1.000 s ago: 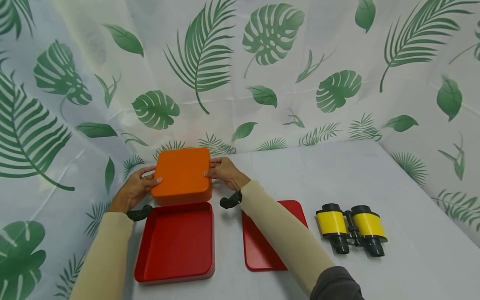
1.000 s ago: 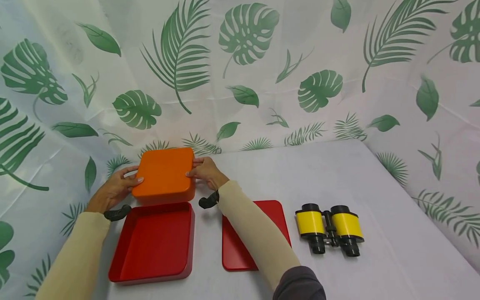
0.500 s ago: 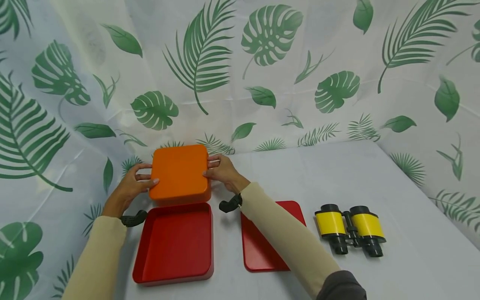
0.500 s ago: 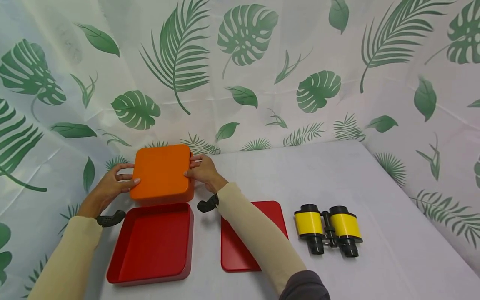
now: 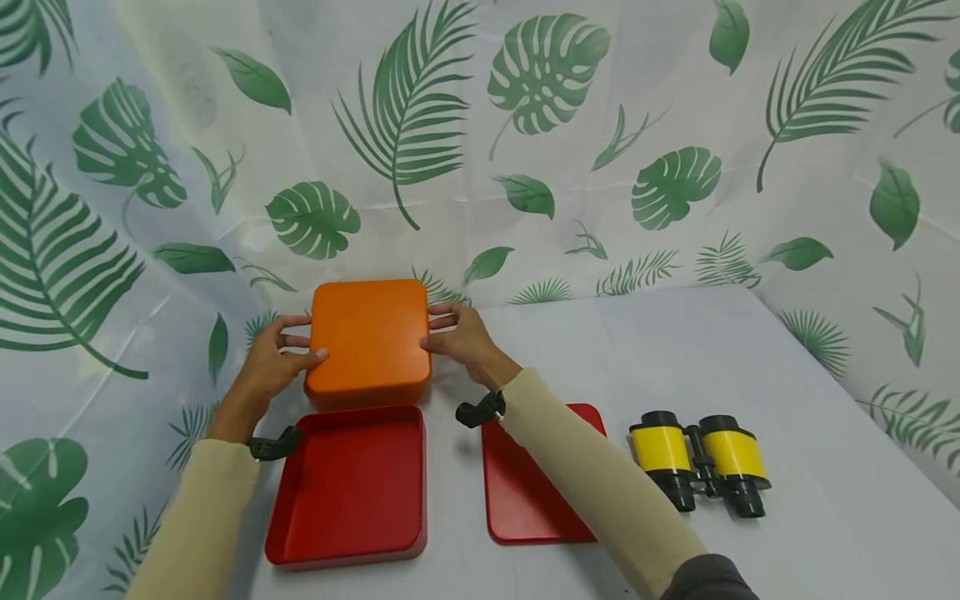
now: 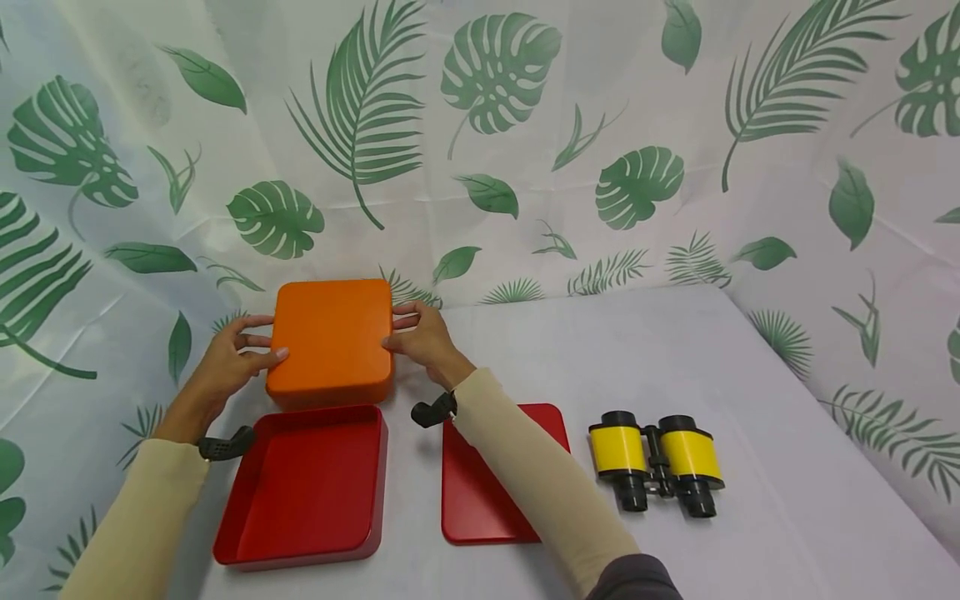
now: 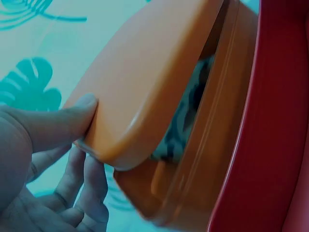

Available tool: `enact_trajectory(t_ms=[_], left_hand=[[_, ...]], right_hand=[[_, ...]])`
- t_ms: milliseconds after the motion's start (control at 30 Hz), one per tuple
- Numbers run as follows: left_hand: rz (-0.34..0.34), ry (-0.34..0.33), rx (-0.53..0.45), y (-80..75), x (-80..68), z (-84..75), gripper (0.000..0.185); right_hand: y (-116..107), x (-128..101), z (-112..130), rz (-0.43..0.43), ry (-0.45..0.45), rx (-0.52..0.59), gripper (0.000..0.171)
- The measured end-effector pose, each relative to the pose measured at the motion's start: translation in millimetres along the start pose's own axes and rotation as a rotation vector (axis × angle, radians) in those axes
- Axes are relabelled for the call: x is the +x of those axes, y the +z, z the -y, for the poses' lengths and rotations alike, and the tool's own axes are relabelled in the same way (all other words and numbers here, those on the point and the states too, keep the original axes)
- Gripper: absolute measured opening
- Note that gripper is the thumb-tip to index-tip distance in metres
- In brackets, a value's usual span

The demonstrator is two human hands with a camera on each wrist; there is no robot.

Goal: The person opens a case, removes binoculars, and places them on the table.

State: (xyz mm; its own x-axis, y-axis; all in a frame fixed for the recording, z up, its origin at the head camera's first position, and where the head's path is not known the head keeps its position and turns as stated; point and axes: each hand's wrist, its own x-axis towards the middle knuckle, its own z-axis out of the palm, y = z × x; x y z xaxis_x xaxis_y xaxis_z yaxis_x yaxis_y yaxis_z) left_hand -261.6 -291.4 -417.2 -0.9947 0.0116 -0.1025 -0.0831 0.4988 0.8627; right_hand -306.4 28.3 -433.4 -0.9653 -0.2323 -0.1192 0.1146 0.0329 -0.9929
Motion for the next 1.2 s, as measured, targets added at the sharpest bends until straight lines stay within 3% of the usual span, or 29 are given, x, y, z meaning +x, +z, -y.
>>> enact_trajectory(t_ms=[367, 633, 1200], left_hand=[[-0.043, 0.065, -0.072, 34.4, -4.0, -25.8, 0.075], [-0.023, 0.123, -0.121, 59.8, -2.6, -39.6, 0.071], [-0.073, 0.110, -0.037, 127.1, 8.9, -86.6, 0.067]], right_hand=[[-33.5, -15.4, 5.6, -0.058, -0.014, -0.032, 0.057], [-57.8, -28.0, 10.5, -0.102, -0.004, -0.070, 0.056], [-122.9, -51.1, 10.0, -0.195, 0.064, -0.117, 0.060]])
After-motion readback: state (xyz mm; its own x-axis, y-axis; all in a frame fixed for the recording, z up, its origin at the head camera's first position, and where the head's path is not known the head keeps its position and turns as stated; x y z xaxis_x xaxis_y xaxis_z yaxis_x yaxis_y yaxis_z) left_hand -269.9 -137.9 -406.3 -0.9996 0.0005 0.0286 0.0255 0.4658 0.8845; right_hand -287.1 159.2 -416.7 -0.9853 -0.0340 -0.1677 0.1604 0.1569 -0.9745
